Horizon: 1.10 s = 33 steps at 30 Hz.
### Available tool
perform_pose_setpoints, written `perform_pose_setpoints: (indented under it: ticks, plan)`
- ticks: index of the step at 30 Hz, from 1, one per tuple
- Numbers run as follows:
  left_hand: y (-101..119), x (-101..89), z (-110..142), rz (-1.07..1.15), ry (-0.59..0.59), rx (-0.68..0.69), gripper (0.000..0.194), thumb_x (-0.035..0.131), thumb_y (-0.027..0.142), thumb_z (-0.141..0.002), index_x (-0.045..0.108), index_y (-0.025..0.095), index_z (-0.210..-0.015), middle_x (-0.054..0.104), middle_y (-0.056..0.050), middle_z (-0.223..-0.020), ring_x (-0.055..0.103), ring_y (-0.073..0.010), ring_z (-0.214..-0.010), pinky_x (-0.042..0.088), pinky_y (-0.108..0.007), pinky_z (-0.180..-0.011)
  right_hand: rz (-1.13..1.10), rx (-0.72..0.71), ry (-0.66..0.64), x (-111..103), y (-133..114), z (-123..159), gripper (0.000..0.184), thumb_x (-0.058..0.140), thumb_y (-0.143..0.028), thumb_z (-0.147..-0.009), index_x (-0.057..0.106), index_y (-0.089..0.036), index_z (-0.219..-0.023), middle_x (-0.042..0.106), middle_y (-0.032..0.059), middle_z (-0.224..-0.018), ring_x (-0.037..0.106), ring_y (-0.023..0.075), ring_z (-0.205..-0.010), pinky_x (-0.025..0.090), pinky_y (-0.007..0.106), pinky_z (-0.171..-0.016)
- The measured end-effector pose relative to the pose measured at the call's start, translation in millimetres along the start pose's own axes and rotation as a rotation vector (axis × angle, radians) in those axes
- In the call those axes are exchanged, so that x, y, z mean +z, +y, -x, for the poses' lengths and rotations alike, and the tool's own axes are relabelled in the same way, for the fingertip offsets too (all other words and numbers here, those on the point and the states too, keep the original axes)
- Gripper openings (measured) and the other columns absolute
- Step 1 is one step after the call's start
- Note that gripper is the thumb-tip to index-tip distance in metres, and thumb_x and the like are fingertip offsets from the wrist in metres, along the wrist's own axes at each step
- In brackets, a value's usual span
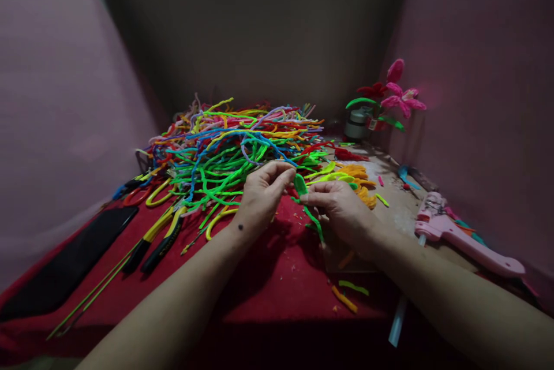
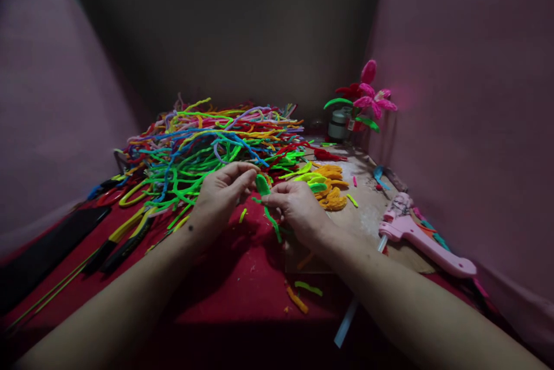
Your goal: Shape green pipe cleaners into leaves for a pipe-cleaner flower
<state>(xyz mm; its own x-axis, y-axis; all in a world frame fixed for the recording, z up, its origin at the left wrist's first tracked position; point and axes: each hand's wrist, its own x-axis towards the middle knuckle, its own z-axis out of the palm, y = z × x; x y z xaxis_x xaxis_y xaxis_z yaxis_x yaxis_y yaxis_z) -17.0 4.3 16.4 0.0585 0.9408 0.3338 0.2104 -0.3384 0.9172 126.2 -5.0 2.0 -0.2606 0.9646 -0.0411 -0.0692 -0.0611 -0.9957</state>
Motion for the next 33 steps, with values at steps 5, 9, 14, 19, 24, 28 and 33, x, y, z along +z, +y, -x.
perform_pose_setpoints:
  ticks: [5, 9, 14, 19, 24, 28, 33]
  plan:
    - [2.8, -5.4, -2.4, -0.038, -0.182, -0.089, 0.022, 0.065, 0.035, -0.066, 0.063, 0.014, -0.072, 0.056, 0.0, -0.061, 0.045, -0.009, -0.053, 0.035, -0.02, -0.049, -0.024, -0.066, 0.086, -1.1, -4.6, -0.5, 0.02, 0.056, -0.02, -0.064, 0.044, -0.017, -0.049, 0.04, -0.0059, -0.042, 0.03, 0.0053, -0.039, 0.02, 0.023, -0.041]
    - [-2.8, -0.4, 4.5, -0.22, -0.156, 0.115, 0.016, 0.055, 0.029, -0.075, 0.063, 0.016, -0.07, 0.056, 0.0, -0.062, 0.047, -0.0108, -0.058, 0.037, -0.022, -0.056, -0.05, -0.069, 0.102, -1.9, -4.6, -0.5, 0.018, 0.056, -0.019, -0.063, 0.045, -0.016, -0.049, 0.039, -0.0064, -0.043, 0.029, 0.0048, -0.04, 0.02, 0.023, -0.042]
    - [-13.5, 3.2, 13.3, -0.595, -0.024, 0.588, 0.015, 0.044, 0.019, -0.081, 0.058, 0.017, -0.075, 0.057, -0.005, -0.075, 0.051, -0.0142, -0.07, 0.038, -0.025, -0.065, -0.25, -0.004, 0.029, -0.5, 1.3, -4.0, 0.023, 0.062, -0.019, -0.058, 0.043, -0.017, -0.048, 0.037, -0.0068, -0.042, 0.029, 0.005, -0.04, 0.019, 0.023, -0.042]
    - [-14.9, 3.1, 13.7, -0.508, -0.003, 0.577, 0.012, 0.044, 0.018, -0.082, 0.054, 0.018, -0.075, 0.055, -0.004, -0.075, 0.051, -0.0134, -0.07, 0.039, -0.024, -0.065, -0.447, 0.117, -0.018, 1.9, 2.5, -8.0, 0.02, 0.065, -0.016, -0.051, 0.045, -0.016, -0.05, 0.043, -0.0046, -0.047, 0.035, 0.0066, -0.044, 0.025, 0.024, -0.045]
    - [-6.1, 13.3, 9.8, -0.086, -0.027, 0.149, 0.014, 0.05, 0.027, -0.08, 0.051, 0.018, -0.07, 0.05, 0.003, -0.057, 0.047, -0.0087, -0.05, 0.038, -0.021, -0.05, -0.437, 0.055, -0.003, -5.9, 3.0, -12.0, 0.021, 0.065, -0.015, -0.055, 0.044, -0.016, -0.051, 0.04, -0.0056, -0.048, 0.031, 0.0061, -0.043, 0.022, 0.024, -0.045]
    - [0.7, 14.4, 7.0, 0.14, -0.1, -0.15, 0.024, 0.053, 0.038, -0.077, 0.051, 0.016, -0.069, 0.054, 0.003, -0.057, 0.044, -0.0061, -0.04, 0.033, -0.019, -0.04, -0.367, -0.025, 0.016, -12.0, 2.2, -14.1, 0.021, 0.066, -0.021, -0.059, 0.046, -0.017, -0.055, 0.043, -0.0058, -0.049, 0.034, 0.0066, -0.044, 0.023, 0.024, -0.047]
    - [-1.8, 12.8, 8.5, 0.234, -0.294, -0.309, 0.026, 0.059, 0.04, -0.074, 0.053, 0.015, -0.075, 0.053, 0.003, -0.048, 0.041, -0.0047, -0.034, 0.031, -0.016, -0.035, -0.3, -0.052, 0.023, -13.3, -0.5, -15.5, 0.022, 0.067, -0.022, -0.059, 0.047, -0.016, -0.055, 0.042, -0.0067, -0.047, 0.032, 0.0054, -0.042, 0.02, 0.024, -0.045]
